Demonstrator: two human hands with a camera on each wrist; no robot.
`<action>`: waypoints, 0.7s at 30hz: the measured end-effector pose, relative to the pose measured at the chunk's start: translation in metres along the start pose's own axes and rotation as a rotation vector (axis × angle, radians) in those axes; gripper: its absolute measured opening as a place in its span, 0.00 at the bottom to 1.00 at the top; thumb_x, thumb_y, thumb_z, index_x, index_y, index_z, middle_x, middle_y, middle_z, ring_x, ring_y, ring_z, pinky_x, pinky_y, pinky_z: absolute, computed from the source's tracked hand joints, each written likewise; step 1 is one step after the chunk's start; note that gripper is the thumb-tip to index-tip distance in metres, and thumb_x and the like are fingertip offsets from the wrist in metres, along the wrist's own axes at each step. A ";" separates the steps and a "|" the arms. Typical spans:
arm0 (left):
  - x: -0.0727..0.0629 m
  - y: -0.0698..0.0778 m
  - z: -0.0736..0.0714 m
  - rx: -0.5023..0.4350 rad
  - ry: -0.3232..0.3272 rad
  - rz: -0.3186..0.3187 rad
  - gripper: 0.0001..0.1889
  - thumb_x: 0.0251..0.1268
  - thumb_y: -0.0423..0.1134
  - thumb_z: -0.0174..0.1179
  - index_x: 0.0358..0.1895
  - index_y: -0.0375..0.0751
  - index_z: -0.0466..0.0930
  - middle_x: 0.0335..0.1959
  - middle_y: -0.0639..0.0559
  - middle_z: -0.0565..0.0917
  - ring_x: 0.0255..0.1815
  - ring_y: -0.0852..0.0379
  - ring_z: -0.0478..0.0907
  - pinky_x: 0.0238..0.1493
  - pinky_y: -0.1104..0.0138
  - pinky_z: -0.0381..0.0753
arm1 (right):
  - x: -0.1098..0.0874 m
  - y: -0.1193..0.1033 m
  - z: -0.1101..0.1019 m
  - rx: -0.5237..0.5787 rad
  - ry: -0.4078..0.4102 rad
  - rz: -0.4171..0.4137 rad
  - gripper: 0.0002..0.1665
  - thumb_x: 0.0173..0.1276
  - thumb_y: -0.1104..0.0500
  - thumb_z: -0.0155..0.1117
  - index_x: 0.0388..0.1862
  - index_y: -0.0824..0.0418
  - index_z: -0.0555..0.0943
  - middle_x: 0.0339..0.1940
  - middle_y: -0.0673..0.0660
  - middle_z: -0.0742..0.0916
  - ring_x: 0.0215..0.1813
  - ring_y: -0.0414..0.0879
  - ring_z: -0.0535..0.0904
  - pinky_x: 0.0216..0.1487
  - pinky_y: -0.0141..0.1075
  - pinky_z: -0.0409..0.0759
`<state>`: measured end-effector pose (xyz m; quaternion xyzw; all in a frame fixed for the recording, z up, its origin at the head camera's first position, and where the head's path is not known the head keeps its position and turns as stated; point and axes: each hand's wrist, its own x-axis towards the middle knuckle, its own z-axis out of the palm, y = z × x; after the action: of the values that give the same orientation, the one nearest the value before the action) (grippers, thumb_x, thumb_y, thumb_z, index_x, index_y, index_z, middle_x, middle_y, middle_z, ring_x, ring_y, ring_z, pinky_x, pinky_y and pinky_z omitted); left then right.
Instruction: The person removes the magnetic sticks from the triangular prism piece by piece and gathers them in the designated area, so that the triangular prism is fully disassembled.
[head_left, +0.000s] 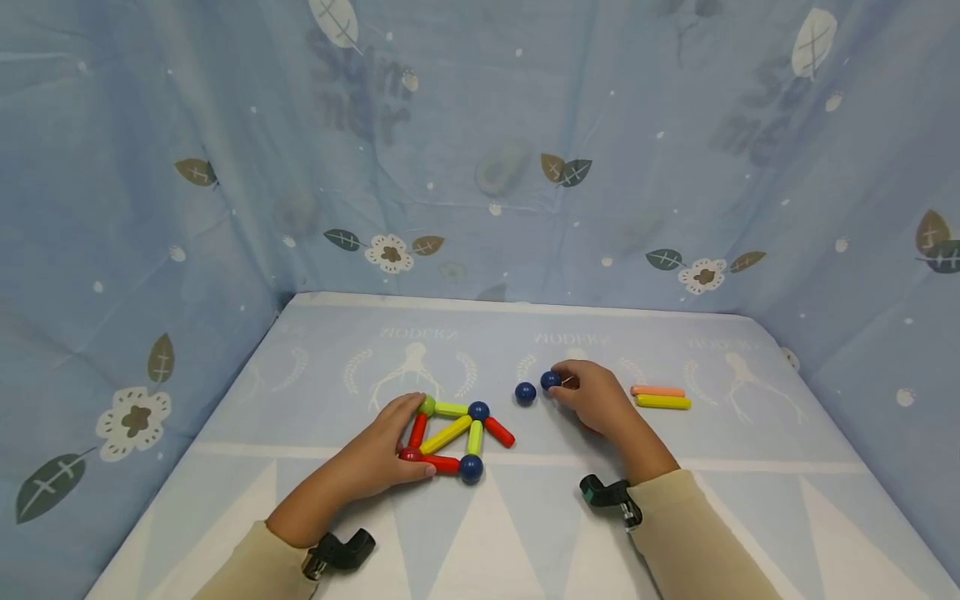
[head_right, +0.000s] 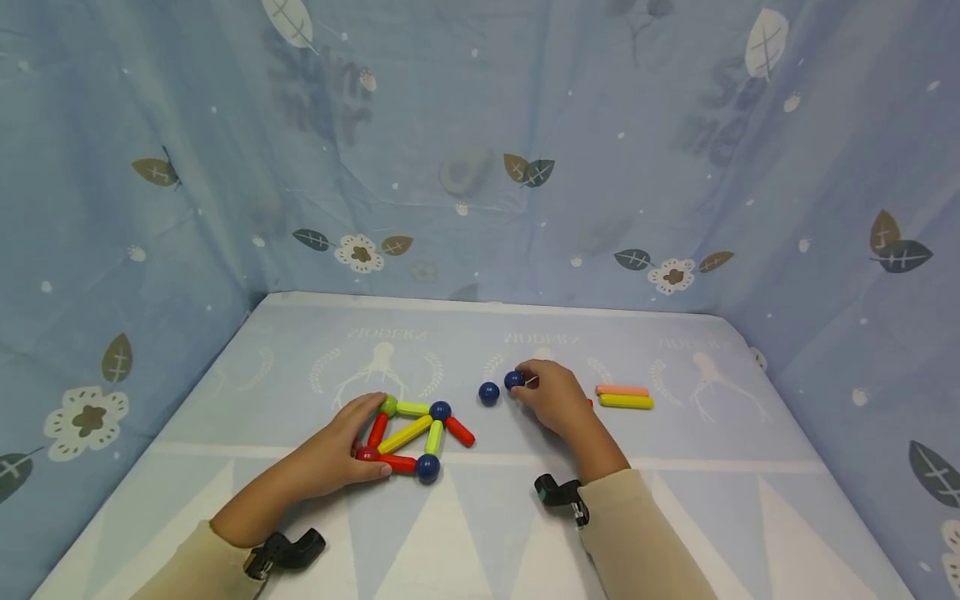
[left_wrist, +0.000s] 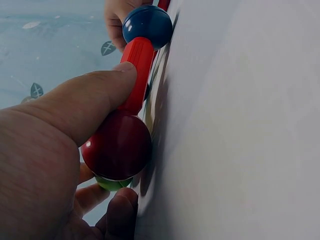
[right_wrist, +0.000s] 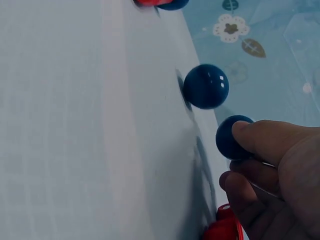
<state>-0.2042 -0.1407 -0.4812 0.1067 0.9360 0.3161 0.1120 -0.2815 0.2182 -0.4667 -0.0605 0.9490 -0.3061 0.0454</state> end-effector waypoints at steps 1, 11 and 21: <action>0.000 0.000 0.000 -0.004 -0.002 0.002 0.60 0.49 0.57 0.82 0.85 0.59 0.54 0.85 0.51 0.56 0.81 0.43 0.63 0.71 0.39 0.72 | -0.001 -0.001 0.001 0.000 -0.002 0.000 0.26 0.73 0.49 0.71 0.67 0.52 0.82 0.58 0.54 0.87 0.58 0.51 0.82 0.62 0.51 0.82; 0.000 0.001 0.000 -0.004 0.003 0.017 0.59 0.50 0.58 0.82 0.84 0.58 0.55 0.85 0.51 0.57 0.81 0.43 0.63 0.71 0.39 0.73 | -0.008 -0.007 0.004 0.001 -0.055 0.029 0.23 0.72 0.54 0.73 0.64 0.54 0.84 0.53 0.54 0.88 0.55 0.49 0.84 0.54 0.47 0.86; -0.001 -0.001 -0.001 -0.007 0.001 0.014 0.59 0.50 0.58 0.81 0.84 0.57 0.54 0.85 0.52 0.57 0.81 0.44 0.62 0.73 0.40 0.71 | -0.007 -0.010 0.005 -0.015 -0.063 0.024 0.25 0.70 0.52 0.74 0.64 0.53 0.83 0.56 0.54 0.88 0.56 0.50 0.83 0.53 0.46 0.86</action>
<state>-0.2040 -0.1423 -0.4811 0.1128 0.9342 0.3202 0.1094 -0.2735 0.2080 -0.4640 -0.0591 0.9500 -0.2963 0.0787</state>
